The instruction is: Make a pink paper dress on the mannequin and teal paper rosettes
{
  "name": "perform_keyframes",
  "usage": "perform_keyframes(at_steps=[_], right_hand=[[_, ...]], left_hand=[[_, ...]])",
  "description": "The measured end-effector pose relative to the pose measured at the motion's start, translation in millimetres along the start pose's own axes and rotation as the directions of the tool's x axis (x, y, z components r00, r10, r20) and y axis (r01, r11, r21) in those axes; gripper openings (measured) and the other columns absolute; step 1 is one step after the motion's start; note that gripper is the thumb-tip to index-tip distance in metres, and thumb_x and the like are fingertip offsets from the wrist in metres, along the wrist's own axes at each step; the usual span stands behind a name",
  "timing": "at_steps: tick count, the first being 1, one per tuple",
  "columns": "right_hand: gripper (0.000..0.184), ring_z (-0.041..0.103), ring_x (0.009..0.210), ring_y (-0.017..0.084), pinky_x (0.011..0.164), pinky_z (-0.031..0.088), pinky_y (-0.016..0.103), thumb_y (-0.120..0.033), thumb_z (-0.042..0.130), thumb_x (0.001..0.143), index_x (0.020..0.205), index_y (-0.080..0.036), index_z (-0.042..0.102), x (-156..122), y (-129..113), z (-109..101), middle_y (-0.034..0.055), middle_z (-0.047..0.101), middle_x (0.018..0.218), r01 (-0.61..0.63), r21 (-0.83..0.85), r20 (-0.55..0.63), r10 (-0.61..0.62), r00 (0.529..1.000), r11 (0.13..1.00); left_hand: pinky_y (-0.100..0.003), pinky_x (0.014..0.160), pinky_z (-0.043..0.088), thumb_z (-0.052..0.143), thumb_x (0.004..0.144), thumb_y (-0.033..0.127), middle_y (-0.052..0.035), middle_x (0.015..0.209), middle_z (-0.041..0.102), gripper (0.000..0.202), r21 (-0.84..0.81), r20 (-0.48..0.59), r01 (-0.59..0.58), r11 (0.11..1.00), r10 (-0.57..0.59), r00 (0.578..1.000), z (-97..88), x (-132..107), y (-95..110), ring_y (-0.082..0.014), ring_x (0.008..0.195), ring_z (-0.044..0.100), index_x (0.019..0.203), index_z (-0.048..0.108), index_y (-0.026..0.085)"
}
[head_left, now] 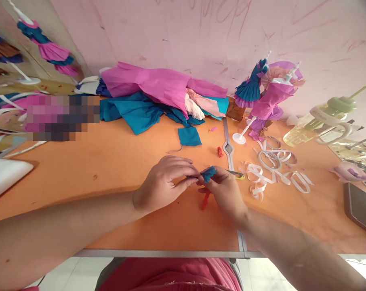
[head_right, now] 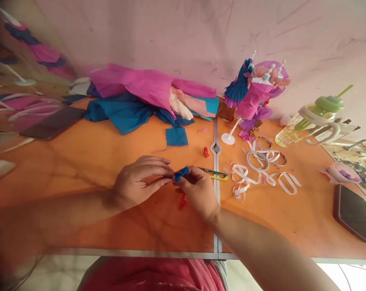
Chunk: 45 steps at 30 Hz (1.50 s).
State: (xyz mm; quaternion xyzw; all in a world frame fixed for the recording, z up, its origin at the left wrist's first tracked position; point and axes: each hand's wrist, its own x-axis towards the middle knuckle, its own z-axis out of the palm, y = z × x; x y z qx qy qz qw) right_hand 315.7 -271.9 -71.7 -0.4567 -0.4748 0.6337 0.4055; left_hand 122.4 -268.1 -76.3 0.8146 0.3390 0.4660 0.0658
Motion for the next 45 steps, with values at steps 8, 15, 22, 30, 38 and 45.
perform_keyframes(at_steps=[8,15,22,30,38,45], right_hand=[[0.028,0.066,0.087,0.015,0.079,0.056,0.029,-0.041,0.079,0.071,0.088,-0.019,0.072,1.6,0.8,-2.0,0.0022,0.071,0.089,-0.054,-0.001,0.043,0.054,0.998,0.999],[0.028,0.066,0.084,0.018,0.073,0.059,0.032,-0.04,0.077,0.07,0.087,-0.018,0.07,1.9,-2.1,-0.6,0.0028,0.07,0.086,-0.018,-0.071,-0.004,0.018,1.0,0.997],[0.03,0.064,0.073,0.014,0.069,0.054,0.03,-0.04,0.069,0.079,0.101,-0.019,0.067,2.9,-6.3,-4.9,0.0046,0.07,0.089,0.054,-0.277,0.093,-0.03,0.995,0.959],[0.02,0.062,0.07,0.013,0.068,0.051,0.029,-0.037,0.071,0.077,0.085,-0.019,0.067,3.9,-15.9,-10.9,0.002,0.07,0.084,0.072,-0.435,0.041,-0.06,0.997,0.898],[0.041,0.063,0.079,0.015,0.069,0.052,0.03,-0.038,0.066,0.08,0.117,-0.025,0.054,-3.6,-17.2,-8.3,0.0038,0.067,0.101,0.096,-0.459,0.104,-0.054,0.993,0.883],[0.036,0.058,0.064,0.013,0.061,0.045,0.029,-0.033,0.067,0.08,0.112,-0.027,0.053,-5.6,-6.8,0.2,0.0004,0.068,0.097,0.208,-0.614,0.03,-0.241,0.97,0.762]], left_hand=[[-0.035,0.101,0.051,0.07,0.085,0.03,-0.001,0.091,0.077,0.01,-0.122,0.035,0.311,0.943,-0.309,0.95,8.1,-2.9,-5.2,-0.0174,0.084,0.072,0.09,0.076,0.023],[-0.031,0.084,0.057,0.071,0.082,0.043,-0.0043,0.095,0.076,0.026,-0.293,0.237,0.646,0.705,-0.601,0.763,7.9,-2.3,-7.0,-0.0214,0.091,0.071,0.094,0.074,0.02],[-0.029,0.079,0.056,0.069,0.083,0.043,-0.0034,0.089,0.074,0.026,-0.374,0.285,0.697,0.612,-0.639,0.714,6.0,-1.1,-4.1,-0.0189,0.084,0.069,0.092,0.069,0.018],[-0.032,0.084,0.054,0.071,0.081,0.046,-0.0046,0.093,0.073,0.03,-0.333,0.286,0.733,0.593,-0.677,0.678,0.2,0.5,-8.5,-0.0215,0.09,0.069,0.094,0.07,0.019],[-0.028,0.076,0.055,0.071,0.081,0.044,-0.0039,0.088,0.073,0.029,-0.369,0.268,0.725,0.582,-0.68,0.683,3.0,-2.0,-5.6,-0.0187,0.081,0.068,0.094,0.069,0.018],[-0.03,0.077,0.056,0.072,0.079,0.043,-0.0052,0.088,0.073,0.028,-0.397,0.233,0.712,0.58,-0.686,0.689,9.5,-5.4,-2.5,-0.0202,0.082,0.069,0.092,0.069,0.018]])
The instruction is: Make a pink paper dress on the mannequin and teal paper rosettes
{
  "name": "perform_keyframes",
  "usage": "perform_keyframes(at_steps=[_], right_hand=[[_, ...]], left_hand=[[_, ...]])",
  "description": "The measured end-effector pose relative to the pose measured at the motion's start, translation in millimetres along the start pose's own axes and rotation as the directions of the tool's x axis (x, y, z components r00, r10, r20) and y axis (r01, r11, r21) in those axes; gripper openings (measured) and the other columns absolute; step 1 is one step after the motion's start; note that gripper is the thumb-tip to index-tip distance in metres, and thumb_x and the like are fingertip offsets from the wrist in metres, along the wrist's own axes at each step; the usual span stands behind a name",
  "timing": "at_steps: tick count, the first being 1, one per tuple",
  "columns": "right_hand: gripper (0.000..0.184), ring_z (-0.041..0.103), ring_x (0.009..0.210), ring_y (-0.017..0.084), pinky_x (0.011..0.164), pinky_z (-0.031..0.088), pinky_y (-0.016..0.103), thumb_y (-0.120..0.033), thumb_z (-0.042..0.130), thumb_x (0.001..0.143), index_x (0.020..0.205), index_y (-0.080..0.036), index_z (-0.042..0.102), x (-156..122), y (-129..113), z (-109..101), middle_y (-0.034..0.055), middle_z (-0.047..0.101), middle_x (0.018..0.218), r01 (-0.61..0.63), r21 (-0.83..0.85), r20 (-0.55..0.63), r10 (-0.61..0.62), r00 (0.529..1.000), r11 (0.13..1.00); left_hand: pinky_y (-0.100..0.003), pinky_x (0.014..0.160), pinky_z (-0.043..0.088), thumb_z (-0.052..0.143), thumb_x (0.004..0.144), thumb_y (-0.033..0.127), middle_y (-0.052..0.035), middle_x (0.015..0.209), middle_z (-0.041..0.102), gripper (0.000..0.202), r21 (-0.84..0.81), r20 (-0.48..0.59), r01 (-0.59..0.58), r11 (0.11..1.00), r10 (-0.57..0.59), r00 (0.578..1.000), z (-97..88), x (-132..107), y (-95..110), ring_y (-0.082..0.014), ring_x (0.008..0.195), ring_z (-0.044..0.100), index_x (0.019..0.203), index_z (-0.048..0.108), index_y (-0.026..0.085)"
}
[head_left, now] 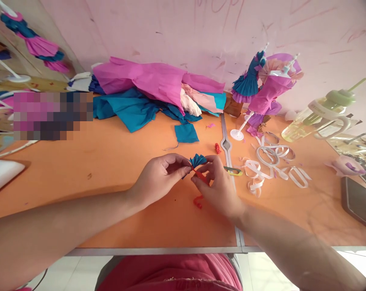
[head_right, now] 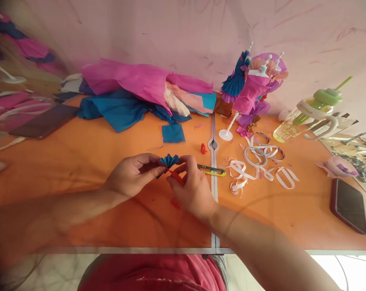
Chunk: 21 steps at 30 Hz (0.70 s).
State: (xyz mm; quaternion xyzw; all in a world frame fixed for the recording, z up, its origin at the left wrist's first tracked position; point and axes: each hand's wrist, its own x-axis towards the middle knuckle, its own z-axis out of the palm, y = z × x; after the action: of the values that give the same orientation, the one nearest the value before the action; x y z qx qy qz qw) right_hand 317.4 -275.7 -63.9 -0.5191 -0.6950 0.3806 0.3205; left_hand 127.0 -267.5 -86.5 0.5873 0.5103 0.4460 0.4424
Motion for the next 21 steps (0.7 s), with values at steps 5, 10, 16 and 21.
perform_keyframes(at_steps=[5,10,16,21], right_hand=[[0.018,0.063,0.077,0.016,0.068,0.044,0.029,-0.033,0.054,0.091,0.089,-0.024,0.069,2.8,-4.6,-5.6,0.0008,0.072,0.086,0.064,-0.052,0.068,-0.061,0.996,0.997],[0.025,0.066,0.091,0.018,0.08,0.048,0.03,-0.04,0.056,0.09,0.098,-0.022,0.072,2.7,-6.4,-9.1,0.004,0.072,0.099,-0.023,0.09,0.146,0.01,0.989,0.996],[0.023,0.059,0.064,0.013,0.061,0.046,0.027,-0.04,0.068,0.08,0.095,-0.023,0.067,4.1,-0.3,-8.4,0.0008,0.068,0.077,-0.103,0.025,0.075,0.101,0.992,0.994],[0.04,0.06,0.062,0.014,0.057,0.046,0.026,-0.049,0.065,0.082,0.113,-0.024,0.064,6.8,-3.3,-15.8,-0.0005,0.064,0.071,-0.109,0.098,0.111,0.098,0.989,0.989]], left_hand=[[-0.029,0.078,0.055,0.07,0.082,0.043,-0.0046,0.087,0.073,0.026,0.019,0.005,-0.018,1.0,0.018,1.0,-0.6,0.2,0.6,-0.0191,0.082,0.069,0.091,0.068,0.019],[-0.028,0.076,0.055,0.071,0.08,0.044,-0.0045,0.087,0.073,0.027,0.015,0.005,-0.007,1.0,0.007,1.0,-1.2,0.4,3.6,-0.0191,0.081,0.068,0.09,0.068,0.018],[-0.029,0.078,0.054,0.07,0.082,0.043,-0.005,0.089,0.073,0.027,0.037,-0.007,-0.009,0.999,0.01,1.0,-3.7,0.9,6.5,-0.0192,0.083,0.068,0.092,0.068,0.018],[-0.026,0.075,0.053,0.07,0.082,0.044,-0.0036,0.088,0.072,0.028,0.013,-0.013,0.019,1.0,-0.019,1.0,-6.6,1.7,9.3,-0.0175,0.081,0.067,0.092,0.067,0.018]])
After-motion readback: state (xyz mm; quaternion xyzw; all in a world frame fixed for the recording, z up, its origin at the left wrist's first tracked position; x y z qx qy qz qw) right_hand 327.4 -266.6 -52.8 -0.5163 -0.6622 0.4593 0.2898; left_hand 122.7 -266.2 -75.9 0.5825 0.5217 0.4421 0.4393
